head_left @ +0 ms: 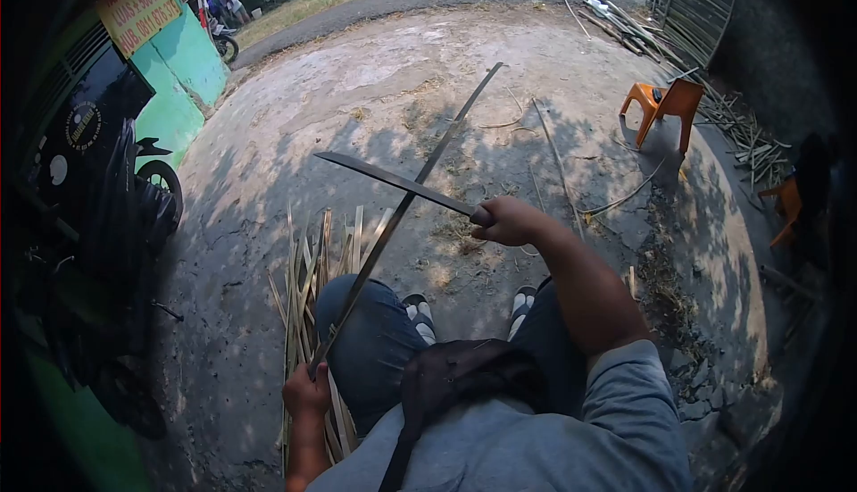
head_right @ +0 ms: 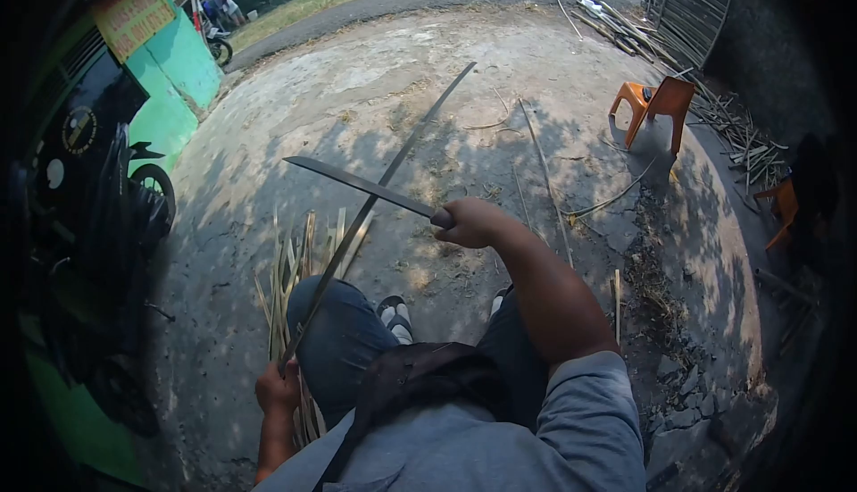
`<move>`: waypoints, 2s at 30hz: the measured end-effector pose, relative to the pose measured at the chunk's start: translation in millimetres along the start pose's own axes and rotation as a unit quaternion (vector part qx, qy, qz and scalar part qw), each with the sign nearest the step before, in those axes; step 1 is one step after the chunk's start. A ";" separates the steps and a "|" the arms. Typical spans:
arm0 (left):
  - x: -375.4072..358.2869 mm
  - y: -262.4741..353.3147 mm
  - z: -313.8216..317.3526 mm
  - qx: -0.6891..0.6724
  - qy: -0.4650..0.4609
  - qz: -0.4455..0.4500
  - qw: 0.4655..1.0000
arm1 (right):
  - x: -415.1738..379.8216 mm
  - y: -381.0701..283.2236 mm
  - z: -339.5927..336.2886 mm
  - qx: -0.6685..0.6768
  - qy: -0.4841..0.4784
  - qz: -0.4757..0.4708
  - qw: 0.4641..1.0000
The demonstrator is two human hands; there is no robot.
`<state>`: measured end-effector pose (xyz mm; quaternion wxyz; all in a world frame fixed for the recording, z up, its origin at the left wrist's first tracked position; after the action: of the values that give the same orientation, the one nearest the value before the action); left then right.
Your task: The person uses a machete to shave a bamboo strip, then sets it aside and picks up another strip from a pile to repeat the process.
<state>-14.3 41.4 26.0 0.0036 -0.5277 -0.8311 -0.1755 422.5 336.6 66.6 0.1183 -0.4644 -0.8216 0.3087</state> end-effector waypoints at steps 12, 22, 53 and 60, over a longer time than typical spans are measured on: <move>4.5 -2.6 5.0 -0.015 -0.001 0.015 1.000 | -23.3 -65.8 28.4 -0.061 -0.117 -0.073 0.989; -3.3 3.9 4.7 -0.046 0.010 0.003 0.999 | -0.6 -9.1 -2.6 -0.035 0.023 -0.010 0.999; -26.9 -22.7 9.6 -0.089 -0.096 -0.032 0.991 | -12.7 -48.6 0.1 -0.029 0.052 -0.154 0.986; -28.1 -16.3 8.9 -0.095 -0.103 -0.039 0.989 | -26.8 -75.5 6.0 -0.128 0.098 -0.183 0.970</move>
<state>-14.6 13.2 7.6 -0.1394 -0.5085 -0.8262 -0.1984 381.9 283.2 111.0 0.1929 -0.3454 -0.9096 0.1272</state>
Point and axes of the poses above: each hand's wrist, its own x-axis towards the middle knuckle, its own z-axis out of the palm, y = z × x, the point moved 6 cm from there along x, towards the middle knuckle, and after that the axes turned 5 degrees about -z, right-handed, at the moved point
